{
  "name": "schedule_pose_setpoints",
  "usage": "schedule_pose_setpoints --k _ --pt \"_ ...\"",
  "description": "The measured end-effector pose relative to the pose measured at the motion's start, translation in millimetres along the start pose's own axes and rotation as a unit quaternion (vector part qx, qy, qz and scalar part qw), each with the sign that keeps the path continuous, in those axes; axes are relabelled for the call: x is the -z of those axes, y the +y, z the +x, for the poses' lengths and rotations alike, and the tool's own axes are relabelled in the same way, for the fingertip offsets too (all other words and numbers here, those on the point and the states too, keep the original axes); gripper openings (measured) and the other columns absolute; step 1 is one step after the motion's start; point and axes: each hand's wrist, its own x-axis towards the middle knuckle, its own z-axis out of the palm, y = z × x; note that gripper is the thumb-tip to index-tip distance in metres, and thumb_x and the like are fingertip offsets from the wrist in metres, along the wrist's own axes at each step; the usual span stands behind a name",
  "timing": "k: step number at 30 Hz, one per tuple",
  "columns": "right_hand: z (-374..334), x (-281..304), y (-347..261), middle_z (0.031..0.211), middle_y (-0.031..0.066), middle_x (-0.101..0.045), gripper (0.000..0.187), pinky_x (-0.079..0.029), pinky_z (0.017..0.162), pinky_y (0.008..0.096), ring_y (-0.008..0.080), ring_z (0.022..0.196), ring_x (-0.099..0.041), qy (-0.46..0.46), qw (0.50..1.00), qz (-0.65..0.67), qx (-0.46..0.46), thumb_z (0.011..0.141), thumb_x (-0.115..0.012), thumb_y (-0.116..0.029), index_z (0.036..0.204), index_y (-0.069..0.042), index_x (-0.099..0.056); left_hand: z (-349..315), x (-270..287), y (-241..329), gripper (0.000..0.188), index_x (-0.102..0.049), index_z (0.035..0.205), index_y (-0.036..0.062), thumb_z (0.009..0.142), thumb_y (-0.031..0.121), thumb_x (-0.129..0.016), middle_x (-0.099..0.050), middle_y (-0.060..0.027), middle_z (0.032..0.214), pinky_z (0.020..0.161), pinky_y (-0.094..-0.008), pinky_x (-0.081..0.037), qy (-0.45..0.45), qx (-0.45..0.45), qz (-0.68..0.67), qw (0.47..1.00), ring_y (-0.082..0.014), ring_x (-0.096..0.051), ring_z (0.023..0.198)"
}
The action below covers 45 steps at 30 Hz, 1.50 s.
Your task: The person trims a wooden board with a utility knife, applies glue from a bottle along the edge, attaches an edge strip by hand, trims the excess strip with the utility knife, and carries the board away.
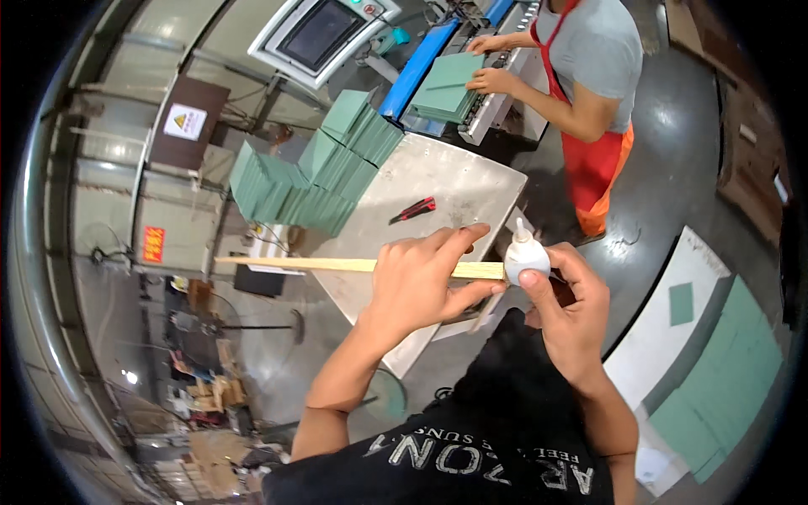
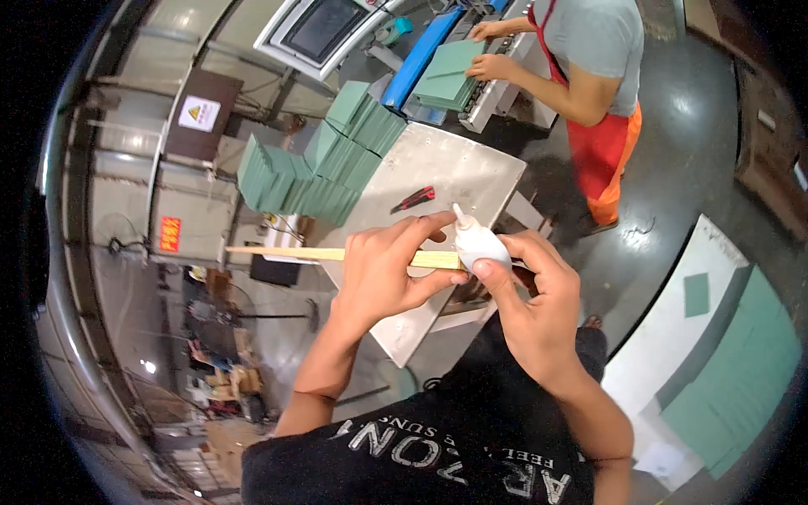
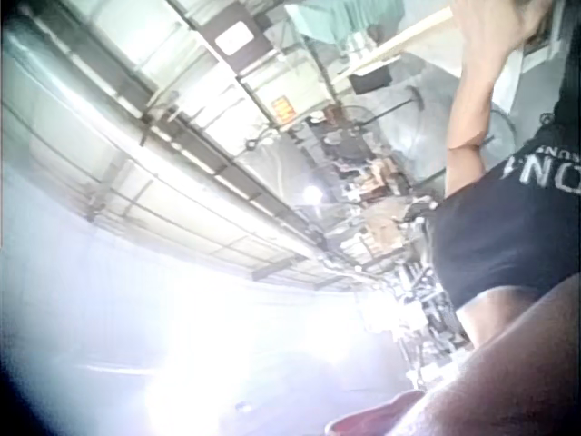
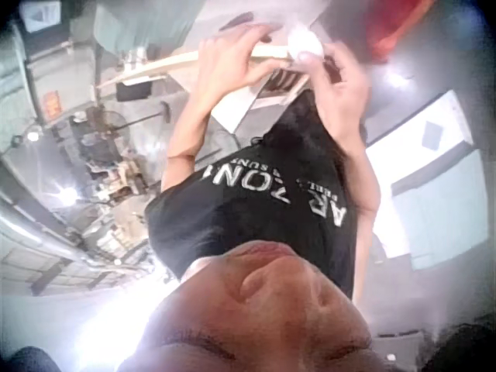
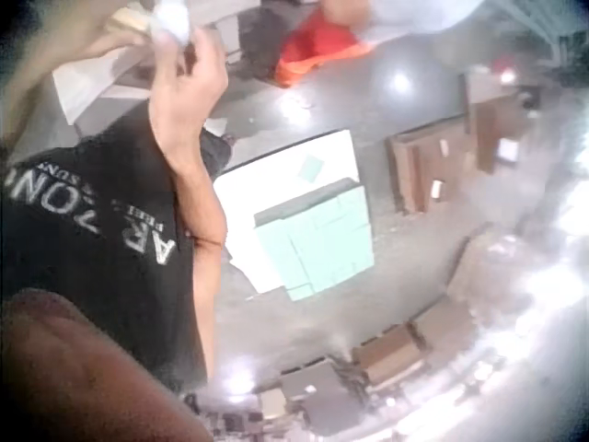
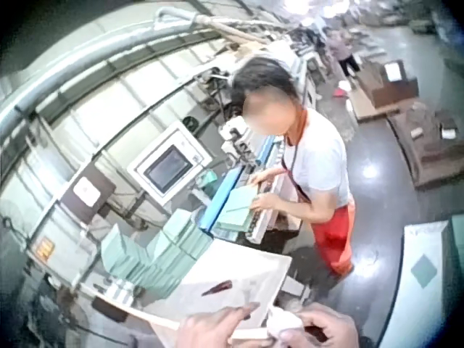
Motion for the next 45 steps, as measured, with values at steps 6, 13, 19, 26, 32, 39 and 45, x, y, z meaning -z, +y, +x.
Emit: schedule_pose_setpoints --k 6,13,19,26,32,39,45 --pt "-2.3 -4.0 17.6 0.093 0.0028 -0.061 0.019 -0.043 0.063 0.0214 0.0073 0.076 -0.055 0.061 0.983 -0.108 0.134 0.095 -0.073 -0.010 0.106 0.005 -0.067 -2.4 1.5 -3.3 0.057 -0.071 0.101 0.0134 0.078 0.066 -0.074 -0.068 -0.0039 0.074 0.055 -0.0390 -0.050 -0.034 0.000 0.014 0.999 -0.0276 -0.068 0.061" --pt "-6.7 -6.2 15.9 0.098 0.0069 -0.063 0.019 -0.049 0.079 0.0266 0.0142 0.088 -0.061 0.060 0.983 -0.101 0.141 0.098 -0.070 -0.009 0.109 0.005 -0.065 -3.3 -7.2 0.2 0.060 -0.069 0.086 0.0106 0.075 0.069 -0.074 -0.062 -0.0062 0.064 0.050 -0.0392 -0.048 0.018 0.008 0.003 1.000 -0.0286 -0.064 0.054" --pt "-12.2 -3.7 18.8 0.105 0.0117 -0.067 0.016 -0.050 0.086 0.0293 0.0182 0.097 -0.065 0.058 0.984 -0.086 0.141 0.099 -0.067 -0.005 0.111 0.005 -0.064 -5.2 -10.5 5.2 0.063 -0.068 0.076 0.0081 0.071 0.071 -0.077 -0.059 -0.0061 0.060 0.049 -0.0378 -0.048 0.059 0.031 -0.001 0.998 -0.0268 -0.064 0.051" --pt "-12.3 -4.9 14.2 0.105 0.0115 -0.066 0.017 -0.052 0.087 0.0301 0.0194 0.097 -0.067 0.048 0.985 -0.087 0.142 0.099 -0.066 -0.006 0.112 0.006 -0.064 -8.1 -13.6 4.7 0.063 -0.069 0.073 0.0084 0.070 0.071 -0.078 -0.060 -0.0051 0.060 0.052 -0.0361 -0.049 0.084 0.017 -0.017 0.996 -0.0254 -0.064 0.052" --pt "-10.6 -9.0 10.3 0.105 0.0104 -0.064 0.020 -0.053 0.087 0.0312 0.0200 0.097 -0.068 0.071 0.987 -0.075 0.121 0.102 -0.064 -0.008 0.114 0.007 -0.061 -10.8 -16.0 8.1 0.063 -0.069 0.072 0.0085 0.074 0.071 -0.075 -0.061 -0.0056 0.061 0.054 -0.0340 -0.050 0.097 0.017 -0.016 0.995 -0.0234 -0.065 0.052" --pt "-16.9 -13.2 14.4 0.104 0.0117 -0.066 0.015 -0.053 0.087 0.0311 0.0200 0.097 -0.068 0.097 0.984 -0.084 0.123 0.102 -0.064 -0.007 0.109 0.006 -0.062 -6.1 -17.9 5.8 0.057 -0.063 0.066 0.0115 0.069 0.066 -0.081 -0.059 -0.0030 0.061 0.053 -0.0328 -0.049 0.098 0.017 -0.009 0.995 -0.0226 -0.064 0.052" --pt "-16.9 -9.4 9.1 0.105 0.0130 -0.067 0.017 -0.054 0.087 0.0319 0.0217 0.097 -0.069 0.072 0.978 -0.130 0.145 0.100 -0.066 -0.009 0.109 0.005 -0.062 -5.1 -21.0 0.6 0.059 -0.060 0.066 0.0117 0.068 0.068 -0.079 -0.057 -0.0022 0.061 0.053 -0.0329 -0.049 0.108 -0.002 -0.010 0.994 -0.0225 -0.065 0.054"
